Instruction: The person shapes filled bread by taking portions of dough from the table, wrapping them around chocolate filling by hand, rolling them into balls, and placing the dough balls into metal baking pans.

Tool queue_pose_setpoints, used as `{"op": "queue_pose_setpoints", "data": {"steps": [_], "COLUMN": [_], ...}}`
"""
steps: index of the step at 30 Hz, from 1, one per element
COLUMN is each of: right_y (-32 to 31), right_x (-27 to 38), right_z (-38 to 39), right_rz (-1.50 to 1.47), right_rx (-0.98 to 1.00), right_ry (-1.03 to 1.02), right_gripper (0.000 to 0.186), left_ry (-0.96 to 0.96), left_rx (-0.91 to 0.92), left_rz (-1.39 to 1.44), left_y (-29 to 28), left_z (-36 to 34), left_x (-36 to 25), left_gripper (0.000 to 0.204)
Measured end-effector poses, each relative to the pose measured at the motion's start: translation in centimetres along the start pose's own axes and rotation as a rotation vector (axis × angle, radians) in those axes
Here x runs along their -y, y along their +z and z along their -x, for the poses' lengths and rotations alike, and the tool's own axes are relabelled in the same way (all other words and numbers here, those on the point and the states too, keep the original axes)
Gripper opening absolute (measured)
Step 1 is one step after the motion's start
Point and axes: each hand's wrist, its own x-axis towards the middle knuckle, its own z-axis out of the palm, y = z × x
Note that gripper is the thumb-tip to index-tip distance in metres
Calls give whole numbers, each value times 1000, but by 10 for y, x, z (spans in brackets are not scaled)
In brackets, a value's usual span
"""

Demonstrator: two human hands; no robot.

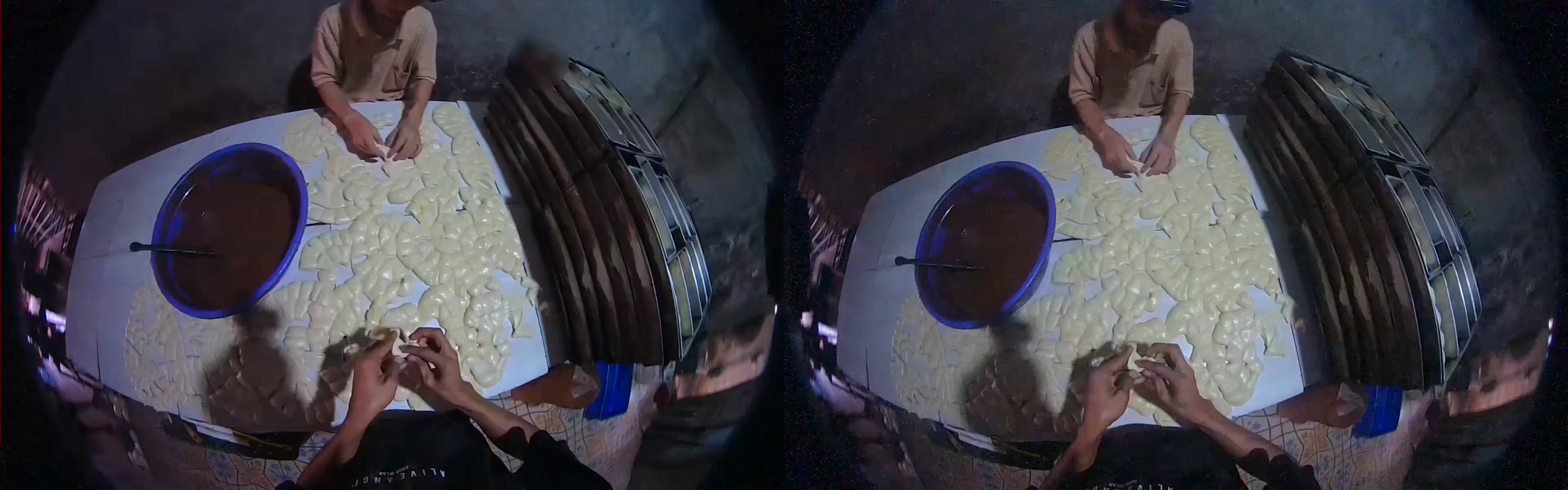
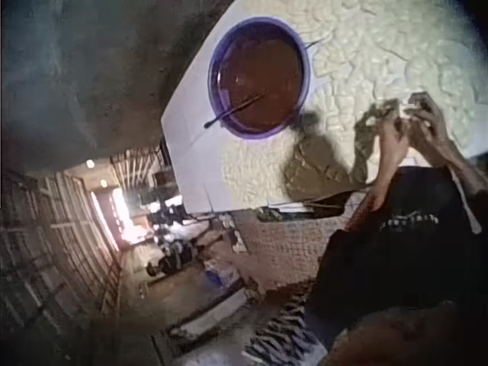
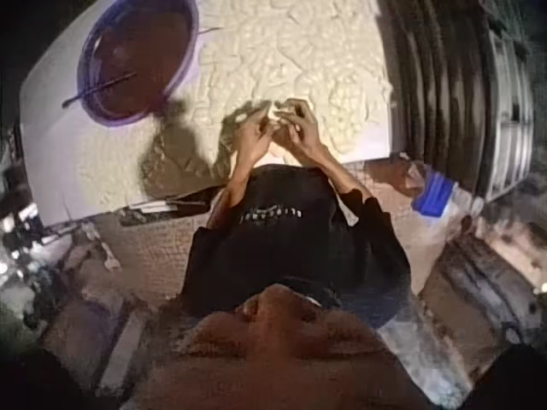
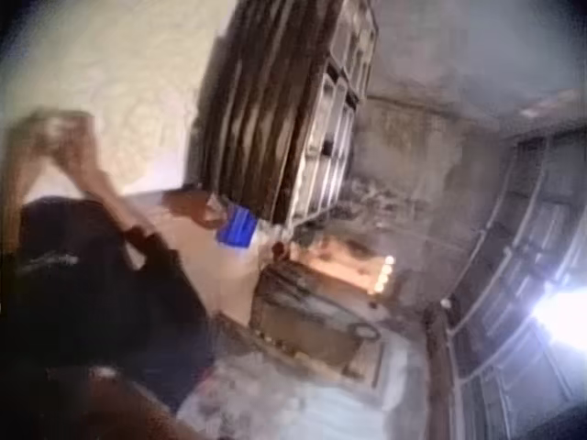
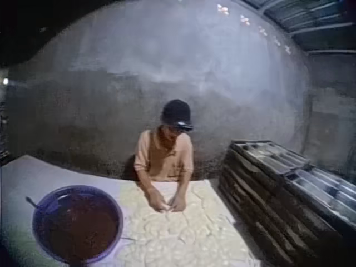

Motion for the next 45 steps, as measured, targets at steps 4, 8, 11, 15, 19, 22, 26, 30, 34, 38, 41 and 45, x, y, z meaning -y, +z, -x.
{"op": "queue_pose_setpoints", "data": {"steps": [4, 8, 11, 15, 19, 22, 26, 30, 34, 38, 41, 45], "right_y": [-23, -40, -40, -48, -88, -114, -145, -162, -172, -177, -206, -232], "right_x": [4, 27, 17, 11, -6, -18, -105, -118, -102, -170, -105, -21], "right_z": [13, 33, 64, 84, 126, 146, 175, 160, 92, 114, 124, 137], "right_rz": [-356, -146, -27, -28, -839, -246, -77, 243, 662, 790, 638, -82], "right_rx": [-260, -137, -209, -408, 138, -170, -652, -837, -409, -349, -375, -781], "right_ry": [203, 114, 211, 380, 774, 700, 668, 639, 689, 539, 864, 789], "right_gripper": [23, 23, 30, 44, 45, 34, 31, 31, 48, 23, 26, 23], "left_ry": [135, -75, -381, 63, 65, 48, -56, -99, 72, -96, -93, -38], "left_rx": [120, 251, 236, 364, 671, 543, 269, 156, 86, 101, -21, -83], "left_rz": [130, 333, 401, 250, 532, 689, 605, 382, 232, 485, 515, 430], "left_y": [15, 37, 57, 84, 100, 108, 95, 56, 39, 44, 24, 6], "left_z": [1, 3, 7, 12, 12, 8, -10, -20, -26, -13, -13, -11], "left_x": [-1, -9, -3, -11, -15, -4, -7, 3, 21, -2, 9, 24], "left_gripper": [21, 17, 31, 77, 85, 84, 65, 54, 33, 28, 28, 24]}}
